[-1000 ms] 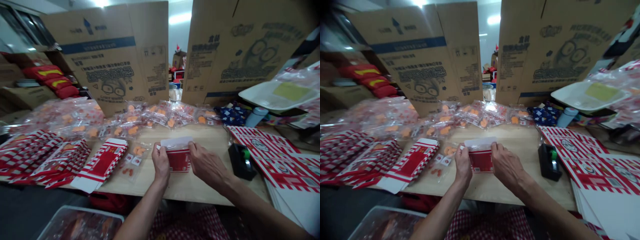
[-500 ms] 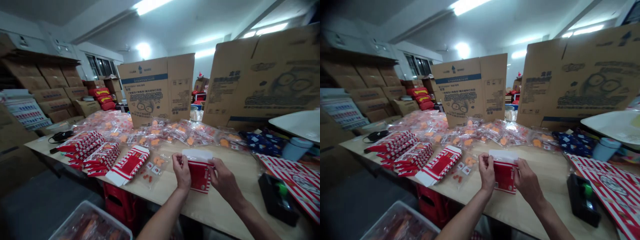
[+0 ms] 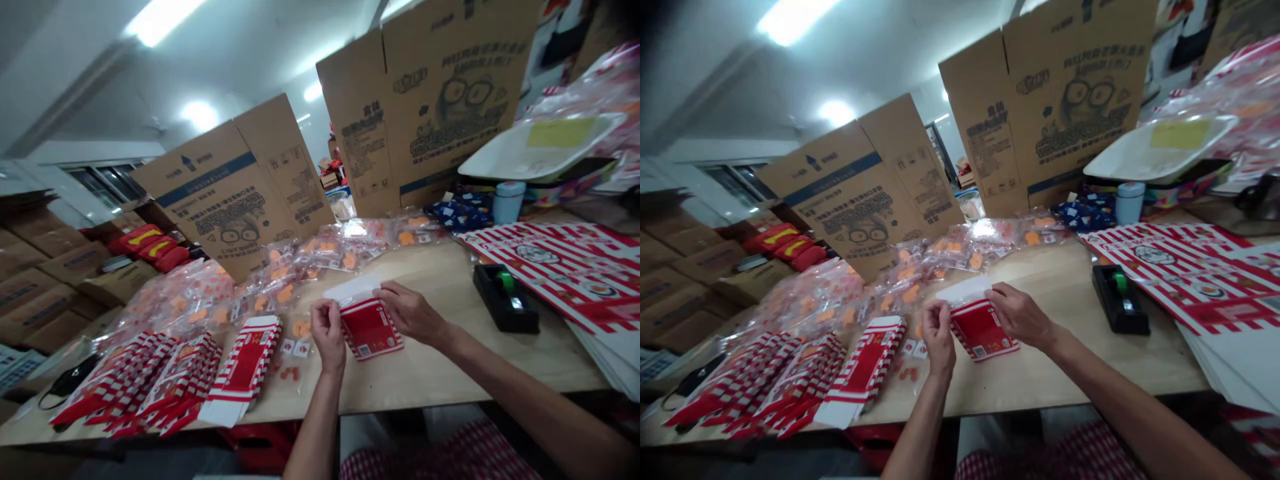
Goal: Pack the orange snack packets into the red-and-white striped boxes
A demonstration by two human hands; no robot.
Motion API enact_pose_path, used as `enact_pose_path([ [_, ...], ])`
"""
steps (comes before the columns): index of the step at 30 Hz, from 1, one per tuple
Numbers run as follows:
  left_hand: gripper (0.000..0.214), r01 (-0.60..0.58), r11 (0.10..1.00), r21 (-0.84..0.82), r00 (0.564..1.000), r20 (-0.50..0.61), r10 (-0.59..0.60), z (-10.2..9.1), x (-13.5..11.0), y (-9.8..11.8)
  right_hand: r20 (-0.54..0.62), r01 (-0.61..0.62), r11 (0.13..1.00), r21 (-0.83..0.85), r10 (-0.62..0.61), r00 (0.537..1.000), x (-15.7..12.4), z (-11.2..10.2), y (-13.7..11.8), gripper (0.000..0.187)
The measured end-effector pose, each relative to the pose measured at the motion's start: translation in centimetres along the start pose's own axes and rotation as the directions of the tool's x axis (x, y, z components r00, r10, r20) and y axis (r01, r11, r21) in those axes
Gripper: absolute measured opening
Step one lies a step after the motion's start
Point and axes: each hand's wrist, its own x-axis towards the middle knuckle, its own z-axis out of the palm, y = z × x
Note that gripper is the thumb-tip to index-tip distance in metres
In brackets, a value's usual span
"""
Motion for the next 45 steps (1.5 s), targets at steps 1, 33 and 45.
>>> enact_pose_path([
  [1, 0.029, 0.036, 0.999, -0.035, 0.999, 0.030, -0.035, 0.0, 0.2, 0.0, 0.045, 0.045, 0.999, 0.001, -0.045, 0.998, 0.3, -0.6, 0.2, 0.030],
  [33, 0.030, -0.087, 0.992, -0.091, 0.986, 0.131, 0.099, 1.6, 1.0, -1.7, 0.362, -0.338, 0.941, 0.030, 0.305, 0.881, 4.5, -4.1, -1.5, 0.022],
  [45, 0.015, -0.137, 0.980, -0.143, 0.969, 0.186, 0.162, 1.3, 0.8, -1.1, 0.377, -0.416, 0.908, 0.053, 0.367, 0.850, 5.6, -5.0, -2.0, 0.022],
])
